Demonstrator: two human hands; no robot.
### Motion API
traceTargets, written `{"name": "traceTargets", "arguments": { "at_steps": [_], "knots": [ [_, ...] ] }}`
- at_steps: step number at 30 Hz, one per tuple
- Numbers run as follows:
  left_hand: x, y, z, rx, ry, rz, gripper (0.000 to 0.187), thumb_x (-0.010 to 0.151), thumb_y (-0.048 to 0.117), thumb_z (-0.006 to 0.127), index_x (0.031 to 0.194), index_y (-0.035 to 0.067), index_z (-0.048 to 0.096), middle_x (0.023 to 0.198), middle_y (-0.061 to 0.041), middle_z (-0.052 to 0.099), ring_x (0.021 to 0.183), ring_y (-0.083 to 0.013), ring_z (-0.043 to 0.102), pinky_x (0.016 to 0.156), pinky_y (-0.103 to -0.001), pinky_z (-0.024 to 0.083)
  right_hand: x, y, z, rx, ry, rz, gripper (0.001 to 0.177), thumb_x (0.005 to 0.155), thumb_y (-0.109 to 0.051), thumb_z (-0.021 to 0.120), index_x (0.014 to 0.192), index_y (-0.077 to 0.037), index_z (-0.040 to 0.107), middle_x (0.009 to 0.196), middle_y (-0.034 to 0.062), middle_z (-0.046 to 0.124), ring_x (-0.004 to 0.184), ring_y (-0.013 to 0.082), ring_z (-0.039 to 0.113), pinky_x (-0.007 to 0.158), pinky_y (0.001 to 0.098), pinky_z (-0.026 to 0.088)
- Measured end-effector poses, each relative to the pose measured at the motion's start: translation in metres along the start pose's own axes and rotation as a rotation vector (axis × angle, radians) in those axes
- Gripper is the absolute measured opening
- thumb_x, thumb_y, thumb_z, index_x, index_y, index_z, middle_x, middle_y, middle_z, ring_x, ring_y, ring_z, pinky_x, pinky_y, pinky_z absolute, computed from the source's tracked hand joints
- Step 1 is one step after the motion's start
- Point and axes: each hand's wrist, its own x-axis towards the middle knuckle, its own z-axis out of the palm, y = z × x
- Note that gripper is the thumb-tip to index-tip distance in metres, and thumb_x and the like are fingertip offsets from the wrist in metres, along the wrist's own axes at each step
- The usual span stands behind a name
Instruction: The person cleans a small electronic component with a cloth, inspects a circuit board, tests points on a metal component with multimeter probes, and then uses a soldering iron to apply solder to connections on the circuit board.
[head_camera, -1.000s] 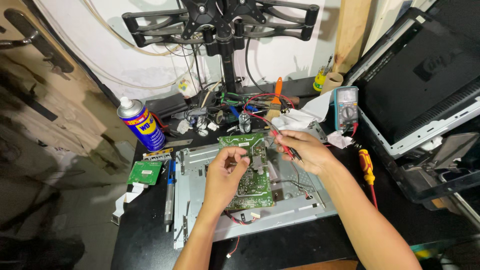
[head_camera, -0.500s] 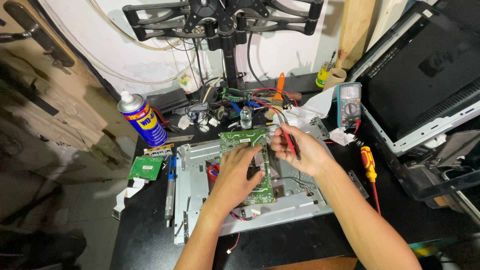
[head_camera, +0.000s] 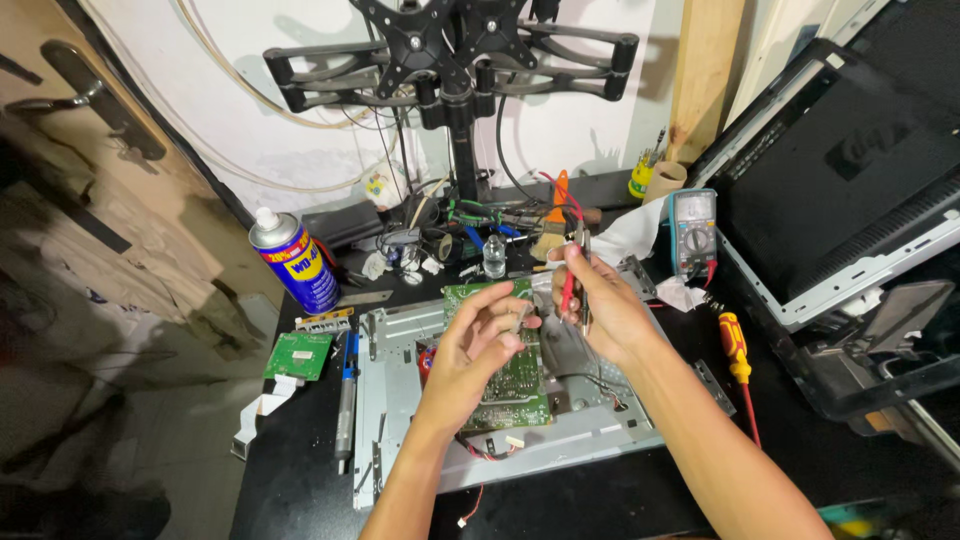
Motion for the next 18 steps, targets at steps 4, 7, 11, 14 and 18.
{"name": "traceTargets", "arguments": {
  "at_steps": [4, 7, 11, 14, 18],
  "knots": [
    [0.017, 0.015, -0.001, -0.312, 0.060, -0.043, 0.052, 0.098, 0.028, 0.060, 0.142, 0.002, 0.049, 0.130, -0.015, 0.065, 0.118, -0.0291, 0.063, 0.094, -0.039, 0.047, 0.011, -0.014, 0.026, 0.146, -0.038, -0.099, 0.033, 0.101, -0.043, 0.056, 0.105, -0.011, 0.062, 0.070, -0.0042, 0.047, 0.063, 0.0091, 0.047, 0.055, 0.0261, 0.040],
    [0.037, 0.032, -0.002, -0.369, 0.110, 0.029, 0.054, 0.099, 0.039, 0.057, 0.140, 0.005, 0.051, 0.127, -0.016, 0.065, 0.121, -0.0276, 0.060, 0.097, -0.039, 0.047, 0.023, -0.022, 0.051, 0.081, 0.077, -0.130, 0.032, 0.100, -0.045, 0.056, 0.106, -0.015, 0.064, 0.076, -0.0061, 0.053, 0.066, 0.0055, 0.047, 0.055, 0.0246, 0.036],
    [0.054, 0.051, -0.003, -0.529, 0.149, 0.149, 0.053, 0.098, 0.037, 0.059, 0.139, 0.004, 0.052, 0.128, -0.015, 0.064, 0.125, -0.0280, 0.057, 0.100, -0.040, 0.045, 0.036, -0.032, 0.076, 0.147, 0.050, -0.223, 0.030, 0.099, -0.043, 0.060, 0.099, -0.013, 0.063, 0.076, -0.0045, 0.056, 0.060, 0.0066, 0.047, 0.053, 0.0236, 0.038],
    [0.060, 0.057, -0.001, -0.551, 0.187, 0.221, 0.052, 0.098, 0.038, 0.058, 0.137, 0.003, 0.053, 0.127, -0.016, 0.064, 0.128, -0.0294, 0.056, 0.102, -0.041, 0.043, 0.038, -0.031, 0.092, 0.088, 0.116, -0.311, 0.027, 0.100, -0.039, 0.063, 0.097, -0.012, 0.063, 0.074, -0.0044, 0.054, 0.056, 0.0052, 0.046, 0.047, 0.0222, 0.032],
    [0.068, 0.055, 0.006, -0.528, 0.299, 0.296, 0.048, 0.098, 0.038, 0.056, 0.131, 0.003, 0.054, 0.122, -0.017, 0.064, 0.132, -0.0320, 0.055, 0.107, -0.042, 0.040, 0.038, -0.026, 0.104, -0.004, 0.248, -0.449, 0.020, 0.098, -0.032, 0.067, 0.099, -0.012, 0.063, 0.073, -0.0050, 0.053, 0.055, 0.0019, 0.043, 0.044, 0.0193, 0.029]
  ]
}}
